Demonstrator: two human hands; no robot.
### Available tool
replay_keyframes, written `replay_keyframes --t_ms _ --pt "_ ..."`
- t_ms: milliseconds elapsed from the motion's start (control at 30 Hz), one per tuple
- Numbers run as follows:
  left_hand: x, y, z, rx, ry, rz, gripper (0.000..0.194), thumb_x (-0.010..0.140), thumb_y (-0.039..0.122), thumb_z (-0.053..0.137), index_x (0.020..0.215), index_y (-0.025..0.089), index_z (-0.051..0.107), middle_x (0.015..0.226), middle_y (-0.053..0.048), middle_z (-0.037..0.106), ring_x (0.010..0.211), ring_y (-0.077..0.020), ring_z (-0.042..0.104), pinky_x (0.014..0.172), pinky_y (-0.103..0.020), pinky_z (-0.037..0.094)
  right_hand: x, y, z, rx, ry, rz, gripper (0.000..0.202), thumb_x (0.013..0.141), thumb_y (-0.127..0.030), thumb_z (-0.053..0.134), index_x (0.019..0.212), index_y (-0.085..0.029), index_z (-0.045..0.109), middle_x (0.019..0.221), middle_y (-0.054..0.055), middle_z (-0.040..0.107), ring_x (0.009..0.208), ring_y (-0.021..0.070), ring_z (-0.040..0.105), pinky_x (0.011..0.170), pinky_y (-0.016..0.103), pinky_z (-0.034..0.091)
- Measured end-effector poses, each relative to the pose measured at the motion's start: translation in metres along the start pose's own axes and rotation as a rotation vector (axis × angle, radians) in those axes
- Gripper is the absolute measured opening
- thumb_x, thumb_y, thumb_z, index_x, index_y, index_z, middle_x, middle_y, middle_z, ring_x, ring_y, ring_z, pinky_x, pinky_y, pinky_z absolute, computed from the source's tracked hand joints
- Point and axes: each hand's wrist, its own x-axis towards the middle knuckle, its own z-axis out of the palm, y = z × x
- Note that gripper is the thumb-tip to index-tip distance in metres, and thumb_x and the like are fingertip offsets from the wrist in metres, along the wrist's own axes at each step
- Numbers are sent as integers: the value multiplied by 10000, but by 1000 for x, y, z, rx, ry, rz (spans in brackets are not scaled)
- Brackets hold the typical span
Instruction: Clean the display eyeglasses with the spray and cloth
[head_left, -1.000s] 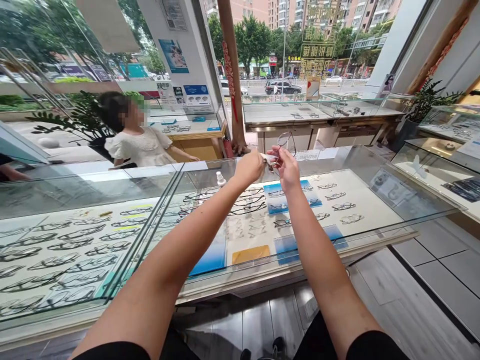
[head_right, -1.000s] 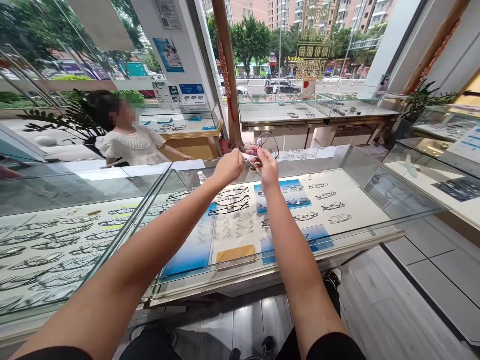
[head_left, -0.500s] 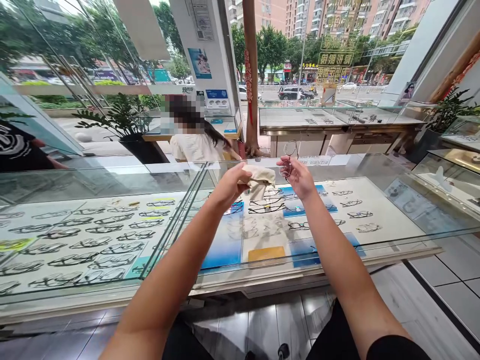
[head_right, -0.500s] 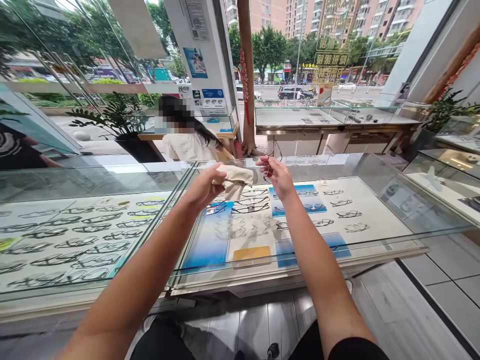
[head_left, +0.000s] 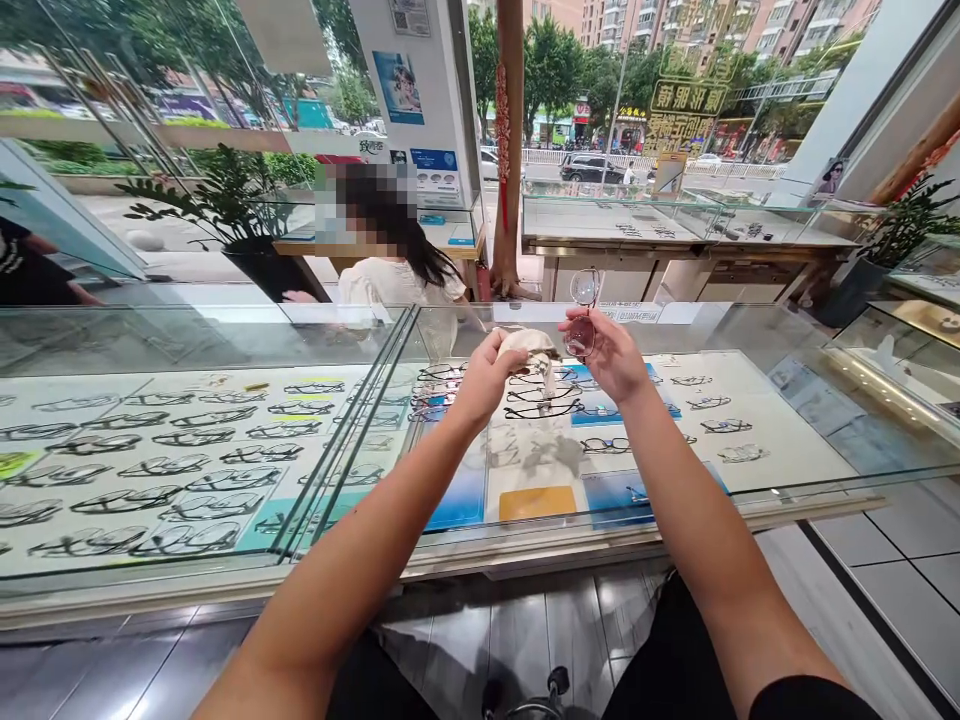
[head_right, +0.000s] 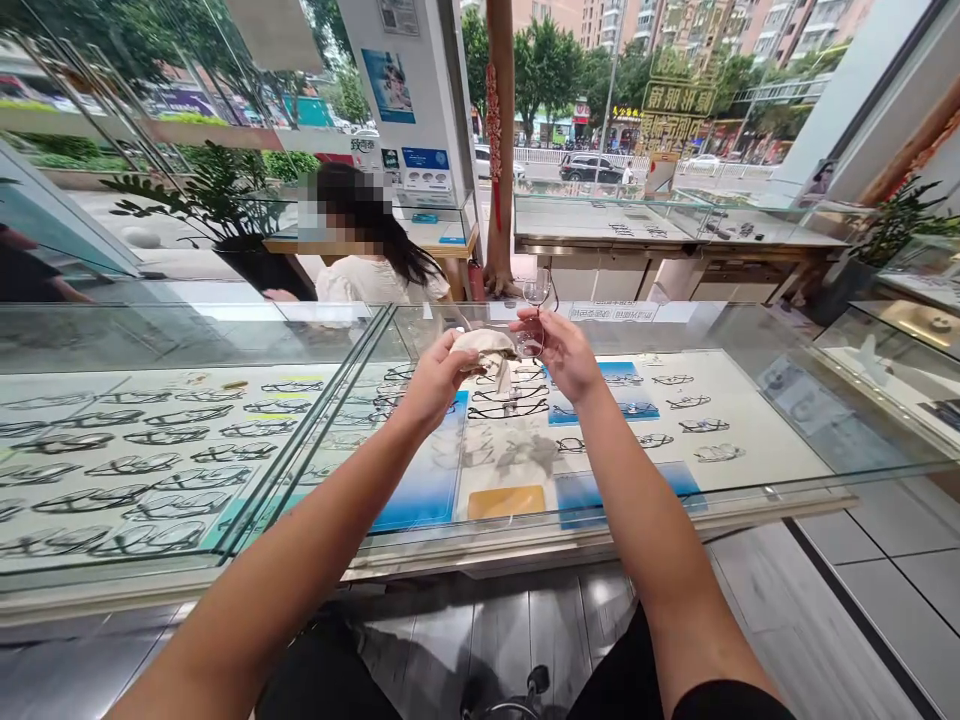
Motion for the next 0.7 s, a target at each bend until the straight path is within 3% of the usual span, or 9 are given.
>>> replay_keyframes --t_ms 333,500,700 --pt "-3 9 2 -73 -12 55 407 764 455 825 881 230 507 936 1 675 856 -151 622 836 -288 549 -4 1 6 69 -83 118 340 900 -569 848 1060 -271 813 1047 56 866 1014 245 790 921 427 689" --pt "-1 11 0 -84 -10 34 368 745 431 753 866 243 461 891 6 623 849 -159 604 825 -297 542 -3 3 4 119 -87 119 337 905 -581 848 1065 -287 810 1049 30 865 1019 228 797 999 450 683" --pt "0 7 -2 -25 -15 -57 320 678 320 684 934 255 501 791 39 543 693 -141 483 661 -273 423 -2 0 3 120 -9 92 321 902 -579 851 1036 -290 812 1039 34 870 965 224 802 1011 440 683"
